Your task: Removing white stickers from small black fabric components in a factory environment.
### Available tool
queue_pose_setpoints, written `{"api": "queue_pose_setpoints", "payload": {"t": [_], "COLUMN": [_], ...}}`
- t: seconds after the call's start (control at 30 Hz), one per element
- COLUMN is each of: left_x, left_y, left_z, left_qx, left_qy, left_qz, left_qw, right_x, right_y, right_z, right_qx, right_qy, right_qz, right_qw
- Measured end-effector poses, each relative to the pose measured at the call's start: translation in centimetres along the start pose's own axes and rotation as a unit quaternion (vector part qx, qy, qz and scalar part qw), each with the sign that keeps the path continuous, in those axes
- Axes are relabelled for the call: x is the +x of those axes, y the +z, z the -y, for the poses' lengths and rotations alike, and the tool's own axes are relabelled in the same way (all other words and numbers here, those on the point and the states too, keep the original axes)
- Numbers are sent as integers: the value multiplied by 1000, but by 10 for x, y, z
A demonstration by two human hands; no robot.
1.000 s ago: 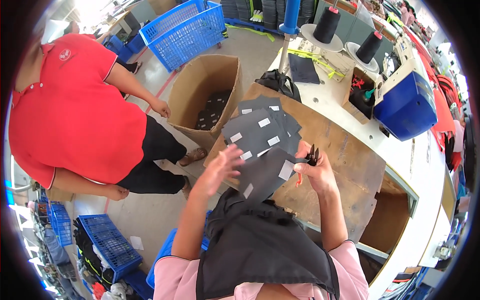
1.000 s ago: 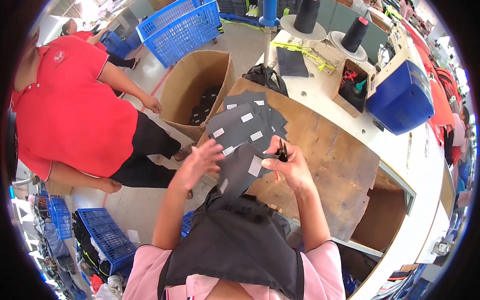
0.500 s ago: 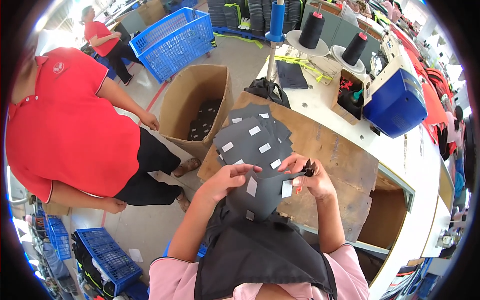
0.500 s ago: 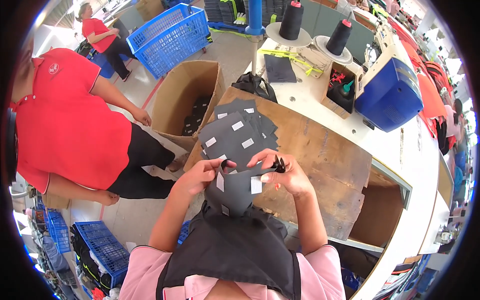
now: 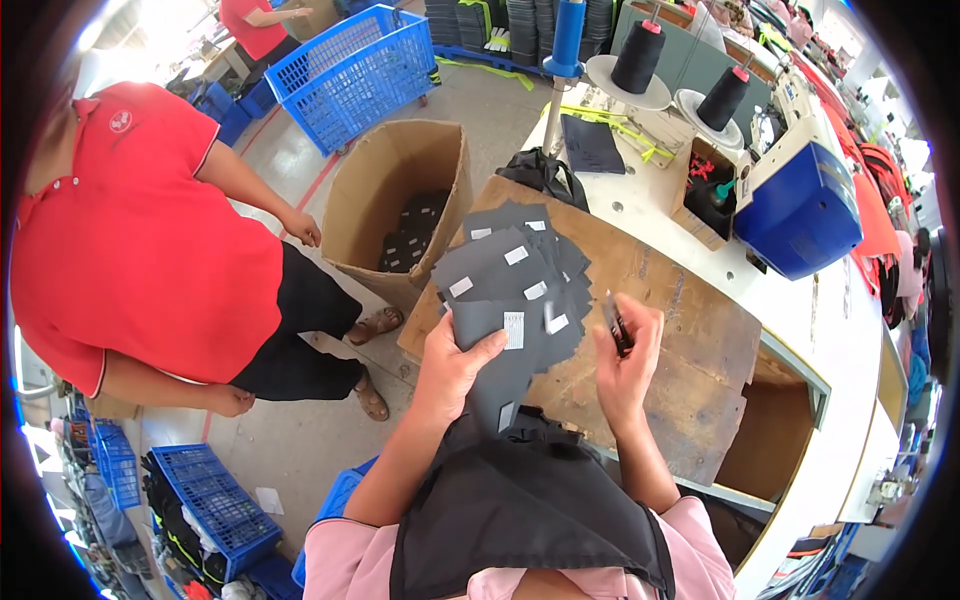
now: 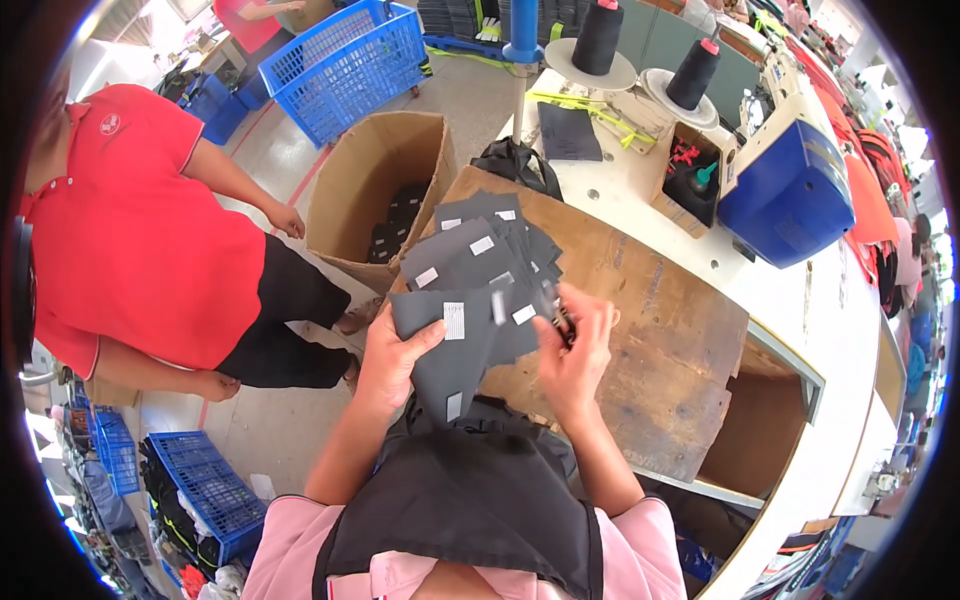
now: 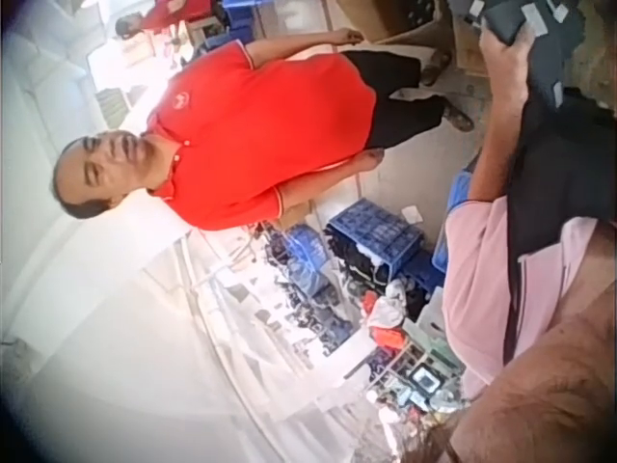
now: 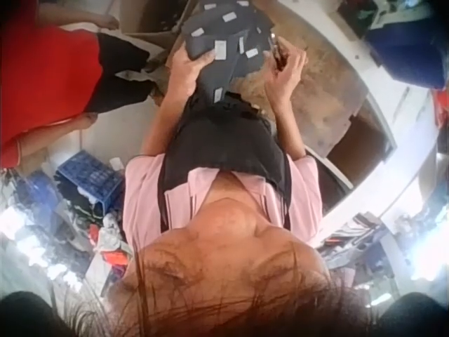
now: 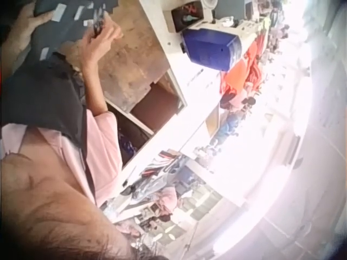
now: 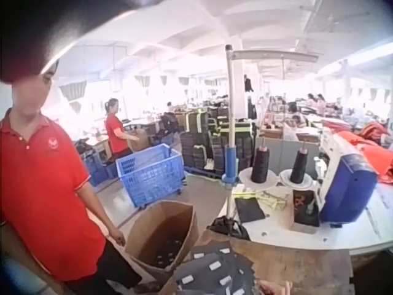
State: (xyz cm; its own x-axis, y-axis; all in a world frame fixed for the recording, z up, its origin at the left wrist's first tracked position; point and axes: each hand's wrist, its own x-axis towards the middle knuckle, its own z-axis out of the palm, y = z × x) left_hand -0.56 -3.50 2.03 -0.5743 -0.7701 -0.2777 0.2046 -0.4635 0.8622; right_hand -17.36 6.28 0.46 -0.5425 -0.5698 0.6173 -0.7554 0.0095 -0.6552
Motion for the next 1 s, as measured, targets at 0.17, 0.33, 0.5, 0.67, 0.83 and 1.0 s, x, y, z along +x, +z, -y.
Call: {"api": "queue_pose_setpoints", "payload": {"t": [0.17,0.33,0.5,0.67,0.83,1.0], "left_x": [-4,-10,-12,-13,-15,-13], "left_y": [8,13,13,12,11,7], "left_z": [-4,-8,-8,-5,-5,-5], "left_qx": [27,43,42,37,52,51], "left_qy": [66,83,89,82,101,99], "left_qz": [-62,-60,-72,-70,-81,-89], "left_qw": [996,994,993,993,990,990], "right_x": [0,-9,-14,-16,-14,-13], "right_y": [3,12,20,25,26,24], "right_z": [36,33,35,37,41,38], "right_qx": [72,9,37,59,29,35], "right_qy": [18,-57,-36,-5,-49,-42], "right_qz": [155,144,130,117,102,109], "right_qw": [985,988,990,991,993,993]}}
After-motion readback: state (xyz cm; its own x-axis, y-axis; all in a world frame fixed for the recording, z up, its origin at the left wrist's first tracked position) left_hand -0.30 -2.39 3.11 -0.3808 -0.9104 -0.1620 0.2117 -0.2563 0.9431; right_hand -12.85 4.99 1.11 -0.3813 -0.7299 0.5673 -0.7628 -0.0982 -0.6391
